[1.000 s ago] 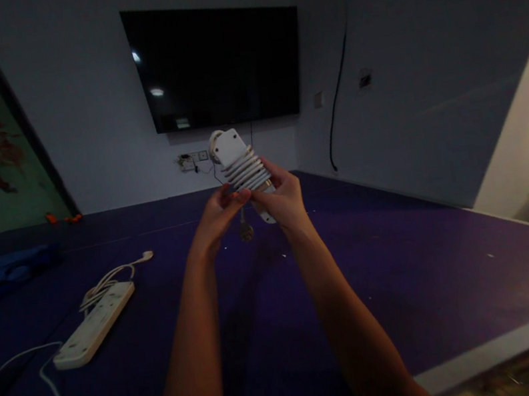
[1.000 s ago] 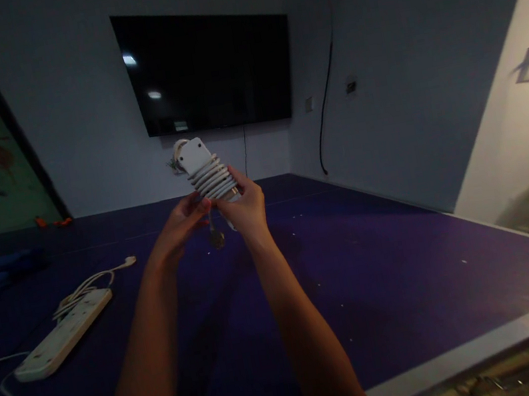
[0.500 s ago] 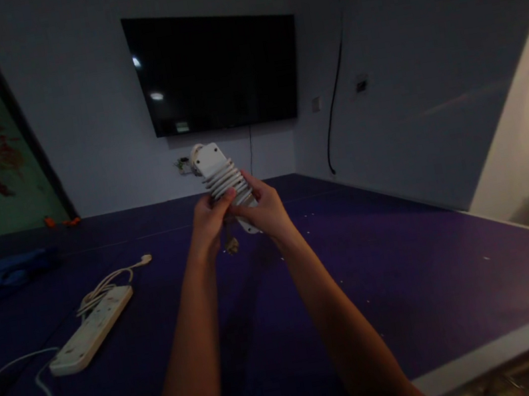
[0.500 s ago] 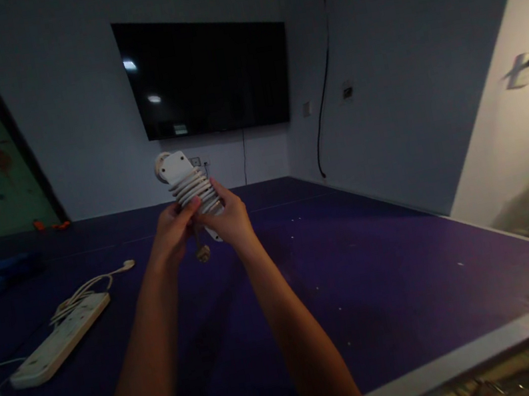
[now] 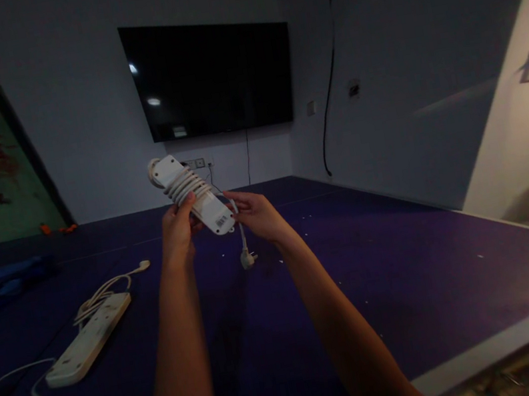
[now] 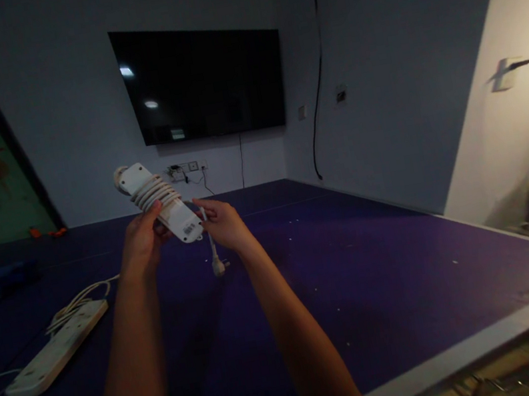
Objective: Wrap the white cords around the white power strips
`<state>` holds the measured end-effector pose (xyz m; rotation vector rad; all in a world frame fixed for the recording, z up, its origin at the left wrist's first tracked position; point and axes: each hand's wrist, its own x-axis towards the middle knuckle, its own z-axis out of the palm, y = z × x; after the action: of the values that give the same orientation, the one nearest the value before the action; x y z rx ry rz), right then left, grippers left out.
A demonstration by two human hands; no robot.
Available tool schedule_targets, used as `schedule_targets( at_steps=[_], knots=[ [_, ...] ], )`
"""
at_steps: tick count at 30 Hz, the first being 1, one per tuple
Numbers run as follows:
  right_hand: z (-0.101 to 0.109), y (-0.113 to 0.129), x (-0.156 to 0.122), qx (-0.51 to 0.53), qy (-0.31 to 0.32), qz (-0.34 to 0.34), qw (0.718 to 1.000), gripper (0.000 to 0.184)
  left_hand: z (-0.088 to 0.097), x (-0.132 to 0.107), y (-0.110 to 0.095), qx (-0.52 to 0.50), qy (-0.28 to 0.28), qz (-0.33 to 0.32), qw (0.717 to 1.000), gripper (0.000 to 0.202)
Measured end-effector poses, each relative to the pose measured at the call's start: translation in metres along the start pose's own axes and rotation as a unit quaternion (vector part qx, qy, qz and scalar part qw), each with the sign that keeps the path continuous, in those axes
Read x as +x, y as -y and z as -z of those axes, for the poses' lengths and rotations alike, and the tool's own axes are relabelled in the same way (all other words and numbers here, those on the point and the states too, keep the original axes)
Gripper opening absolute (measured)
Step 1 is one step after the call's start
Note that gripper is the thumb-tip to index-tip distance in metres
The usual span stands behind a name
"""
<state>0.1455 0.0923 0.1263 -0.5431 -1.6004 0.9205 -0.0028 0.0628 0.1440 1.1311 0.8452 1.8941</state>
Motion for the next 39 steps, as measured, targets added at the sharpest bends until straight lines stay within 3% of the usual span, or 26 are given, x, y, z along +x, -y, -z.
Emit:
schedule_targets(
  at_steps=[8,13,21,31,39],
  knots=[
    [0.011,0.003,-0.001,-0.080,-0.035,-0.010,0.996,0.053,-0.007,0.009,0.005,-0.081,-0.017,0.097,0.992,0.020],
    [0.016,0.003,0.001,-0.118,-0.072,0.050,0.989,0.038,-0.008,0.008,0.004,-0.134,-0.006,0.148,0.980,0.019],
    [0.024,0.006,-0.001,-0.140,-0.120,0.068,0.981,0.023,-0.012,0.002,0.005,-0.255,0.016,0.256,0.932,0.028],
    [0.018,0.021,-0.007,-0.144,-0.157,0.108,0.971,0.022,-0.012,0.008,0.024,-0.229,0.046,0.283,0.930,0.058],
    [0.016,0.033,-0.013,-0.160,-0.214,0.152,0.951,0.021,-0.012,0.011,0.030,-0.276,0.083,0.306,0.907,0.053]
  ],
)
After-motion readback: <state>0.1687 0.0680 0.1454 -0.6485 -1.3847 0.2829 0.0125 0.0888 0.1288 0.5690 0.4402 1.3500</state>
